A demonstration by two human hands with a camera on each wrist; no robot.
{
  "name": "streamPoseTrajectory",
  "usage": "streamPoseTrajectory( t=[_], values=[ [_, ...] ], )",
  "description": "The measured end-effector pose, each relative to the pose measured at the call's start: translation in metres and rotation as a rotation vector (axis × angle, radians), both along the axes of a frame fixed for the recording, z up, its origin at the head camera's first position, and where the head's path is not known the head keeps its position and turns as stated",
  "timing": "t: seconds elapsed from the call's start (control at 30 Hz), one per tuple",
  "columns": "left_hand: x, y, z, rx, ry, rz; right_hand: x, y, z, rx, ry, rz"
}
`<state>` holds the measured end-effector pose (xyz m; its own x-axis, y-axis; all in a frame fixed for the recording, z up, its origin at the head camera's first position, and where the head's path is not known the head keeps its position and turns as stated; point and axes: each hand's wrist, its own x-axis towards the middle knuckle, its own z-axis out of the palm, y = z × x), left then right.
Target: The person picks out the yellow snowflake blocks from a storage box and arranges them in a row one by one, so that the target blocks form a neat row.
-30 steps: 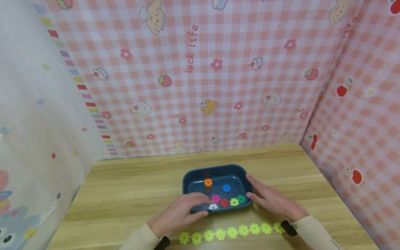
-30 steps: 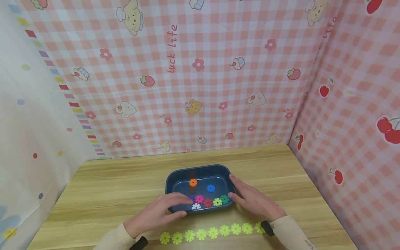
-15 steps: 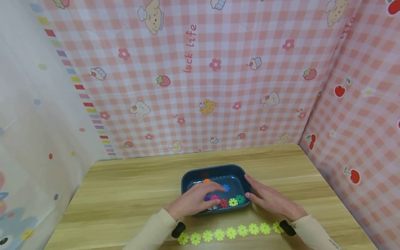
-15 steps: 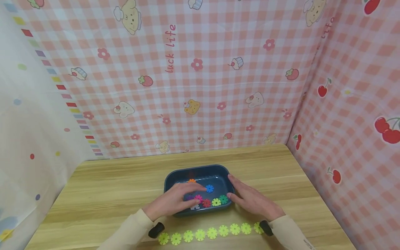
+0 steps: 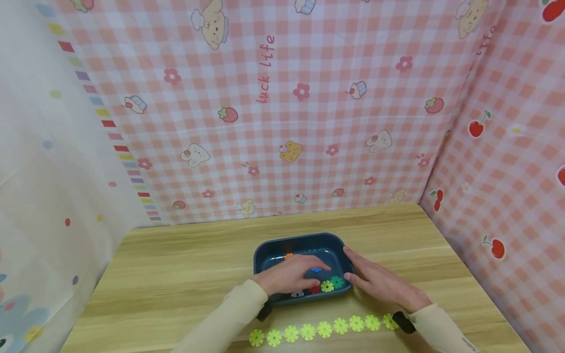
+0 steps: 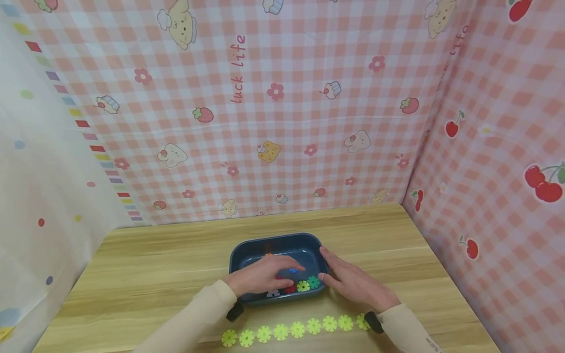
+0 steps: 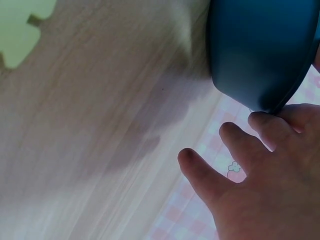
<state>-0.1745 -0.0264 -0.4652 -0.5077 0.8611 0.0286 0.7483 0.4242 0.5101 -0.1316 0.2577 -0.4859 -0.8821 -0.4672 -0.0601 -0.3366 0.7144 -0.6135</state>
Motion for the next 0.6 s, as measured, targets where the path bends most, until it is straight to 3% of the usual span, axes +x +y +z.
streamPoseTrajectory(
  t=[0.17, 0.37, 0.43, 0.6],
  values=[
    [-0.006, 0.009, -0.002, -0.038, -0.021, -0.001, -0.001, 0.0, 0.0, 0.004, -0.005, 0.0],
    [-0.004, 0.017, 0.001, -0.063, -0.068, -0.024, -0.001, 0.0, 0.001, 0.004, -0.011, 0.004],
    [-0.003, 0.018, 0.008, -0.061, -0.07, -0.041, -0.001, 0.0, 0.001, 0.005, -0.009, 0.01],
    [-0.008, 0.023, 0.034, -0.077, 0.007, -0.065, -0.001, 0.001, 0.0, -0.006, 0.001, 0.015]
  ],
)
